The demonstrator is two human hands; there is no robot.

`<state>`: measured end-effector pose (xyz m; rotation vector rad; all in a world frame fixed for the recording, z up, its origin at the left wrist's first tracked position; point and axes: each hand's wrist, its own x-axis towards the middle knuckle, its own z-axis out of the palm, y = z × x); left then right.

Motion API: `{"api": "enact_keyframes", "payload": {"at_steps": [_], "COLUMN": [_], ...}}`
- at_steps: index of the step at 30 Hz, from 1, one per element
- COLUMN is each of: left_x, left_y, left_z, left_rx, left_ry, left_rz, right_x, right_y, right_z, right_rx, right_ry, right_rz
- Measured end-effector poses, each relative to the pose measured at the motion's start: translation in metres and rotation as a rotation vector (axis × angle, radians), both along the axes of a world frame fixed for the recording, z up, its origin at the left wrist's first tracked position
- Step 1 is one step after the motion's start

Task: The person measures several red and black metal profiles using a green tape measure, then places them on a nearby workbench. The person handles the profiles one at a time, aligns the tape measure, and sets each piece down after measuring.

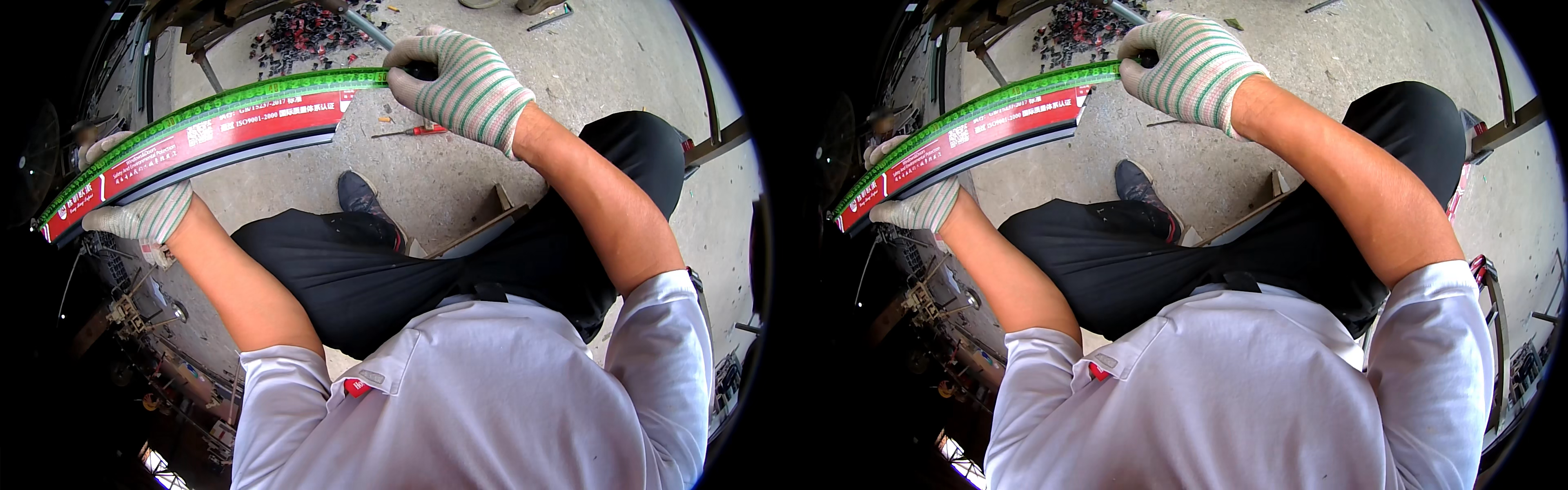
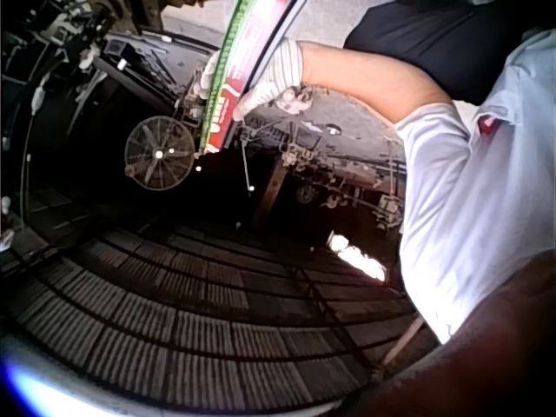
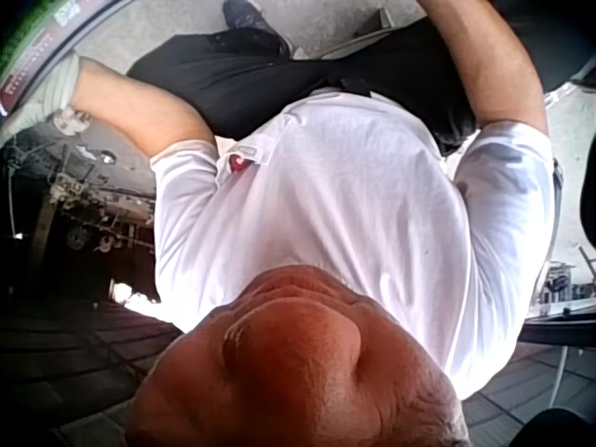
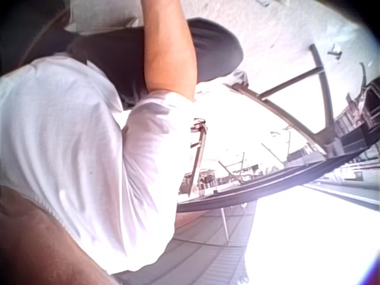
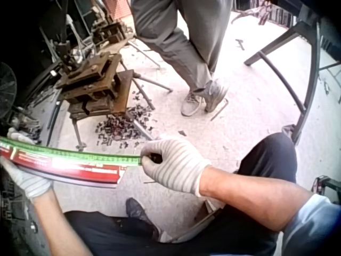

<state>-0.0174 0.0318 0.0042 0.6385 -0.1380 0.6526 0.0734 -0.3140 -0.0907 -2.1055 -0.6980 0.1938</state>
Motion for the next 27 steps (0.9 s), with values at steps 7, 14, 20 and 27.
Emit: {"api": "enact_keyframes", "payload": {"at_steps": [7,14,20,27], "left_x": [-0.002,-0.002,-0.003,0.0], "left_y": [0.005,0.002,0.011,-0.009], "left_z": [-0.002,-0.002,-0.005,0.001], "left_rx": [0.054,0.114,0.256,0.009], "left_ry": [0.002,-0.007,0.022,-0.034], "left_rz": [0.011,0.091,0.121,0.043], "right_x": [-0.001,0.0,-0.002,-0.001], "right_y": [0.001,-0.001,-0.001,-0.001], "right_z": [0.006,0.008,0.008,0.006], "right_rx": [-0.026,-0.036,-0.007,-0.02], "right_ry": [0.083,-0.033,0.005,0.01], "right_rz": [-0.01,0.023,0.017,0.005]}}
